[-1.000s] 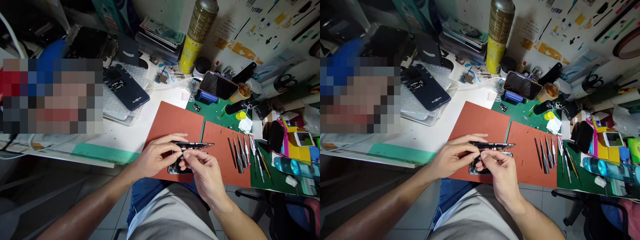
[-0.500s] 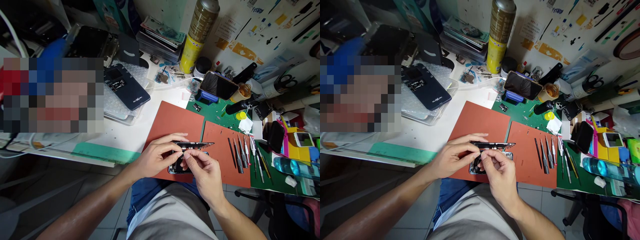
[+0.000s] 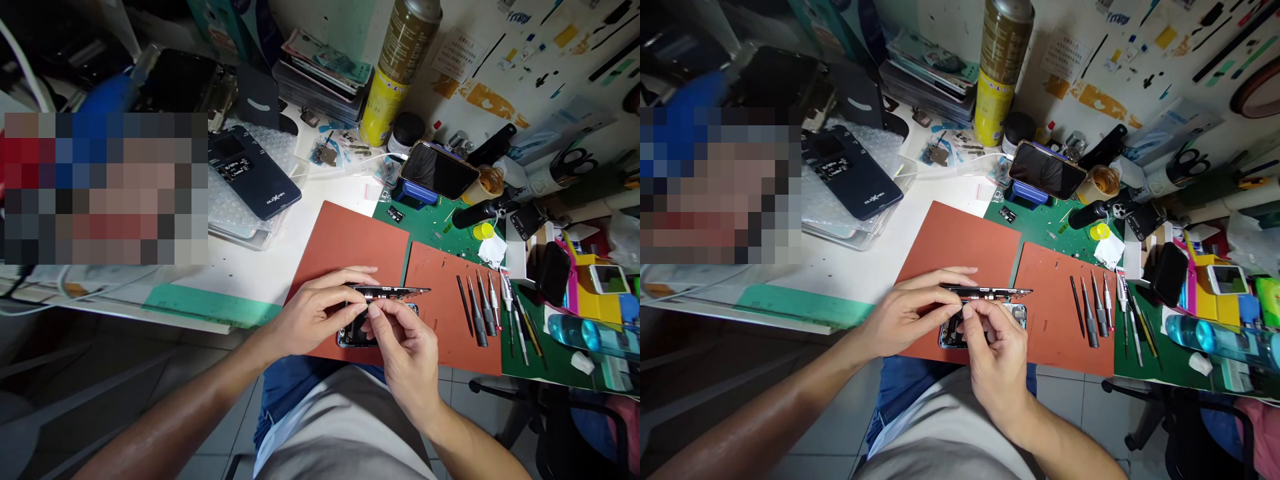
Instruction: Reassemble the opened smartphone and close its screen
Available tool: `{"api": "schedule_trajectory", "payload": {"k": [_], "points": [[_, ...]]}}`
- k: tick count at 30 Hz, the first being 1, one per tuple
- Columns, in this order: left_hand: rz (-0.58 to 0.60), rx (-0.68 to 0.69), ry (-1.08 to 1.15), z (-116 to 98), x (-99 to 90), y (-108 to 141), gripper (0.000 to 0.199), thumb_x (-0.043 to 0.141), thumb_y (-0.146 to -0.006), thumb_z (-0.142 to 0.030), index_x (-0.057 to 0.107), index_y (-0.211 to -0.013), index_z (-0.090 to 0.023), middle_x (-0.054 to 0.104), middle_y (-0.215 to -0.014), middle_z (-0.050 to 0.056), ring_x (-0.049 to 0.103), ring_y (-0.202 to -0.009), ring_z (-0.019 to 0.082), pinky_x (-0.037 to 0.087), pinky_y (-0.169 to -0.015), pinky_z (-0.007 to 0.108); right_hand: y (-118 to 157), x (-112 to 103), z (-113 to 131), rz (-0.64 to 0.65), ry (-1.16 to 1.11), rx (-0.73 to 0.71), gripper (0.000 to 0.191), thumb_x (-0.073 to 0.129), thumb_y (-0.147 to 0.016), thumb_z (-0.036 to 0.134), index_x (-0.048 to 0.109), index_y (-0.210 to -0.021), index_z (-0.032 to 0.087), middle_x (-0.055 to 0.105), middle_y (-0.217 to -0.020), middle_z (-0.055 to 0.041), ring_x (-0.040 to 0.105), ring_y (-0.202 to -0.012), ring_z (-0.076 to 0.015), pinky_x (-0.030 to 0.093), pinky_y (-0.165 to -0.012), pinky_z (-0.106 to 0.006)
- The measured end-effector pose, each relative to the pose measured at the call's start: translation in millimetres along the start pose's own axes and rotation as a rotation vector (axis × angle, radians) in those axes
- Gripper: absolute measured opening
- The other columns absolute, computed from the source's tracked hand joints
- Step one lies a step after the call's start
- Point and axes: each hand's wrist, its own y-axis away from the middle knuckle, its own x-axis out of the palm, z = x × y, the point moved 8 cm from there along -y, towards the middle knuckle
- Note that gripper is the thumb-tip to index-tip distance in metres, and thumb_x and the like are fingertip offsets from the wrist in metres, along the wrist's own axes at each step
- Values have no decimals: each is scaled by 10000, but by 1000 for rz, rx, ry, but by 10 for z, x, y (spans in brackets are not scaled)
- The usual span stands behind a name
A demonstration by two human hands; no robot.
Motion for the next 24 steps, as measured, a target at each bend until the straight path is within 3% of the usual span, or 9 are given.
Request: {"api": "schedule_trajectory", "payload": {"k": [18, 24], "points": [[9, -6, 0, -28, 0, -24, 192, 603, -1039, -95, 762, -989, -191, 779, -1324, 147, 671, -1404, 294, 593, -1132, 419, -19, -28, 20, -14, 29, 20, 168, 731, -1015, 377, 821, -992, 236, 738, -815, -22, 673, -694, -159, 555, -672, -290], [-13, -5, 0, -35, -19, -24, 185, 609, -1036, -94, 751, -964, -189, 785, -1307, 143, 676, -1398, 288, 590, -1136, 420, -7, -34, 81, -2, 0, 1, 177, 712, -1029, 367, 855, -1036, 263, 755, -923, -43, 713, -769, -168, 616, -717, -292]]}}
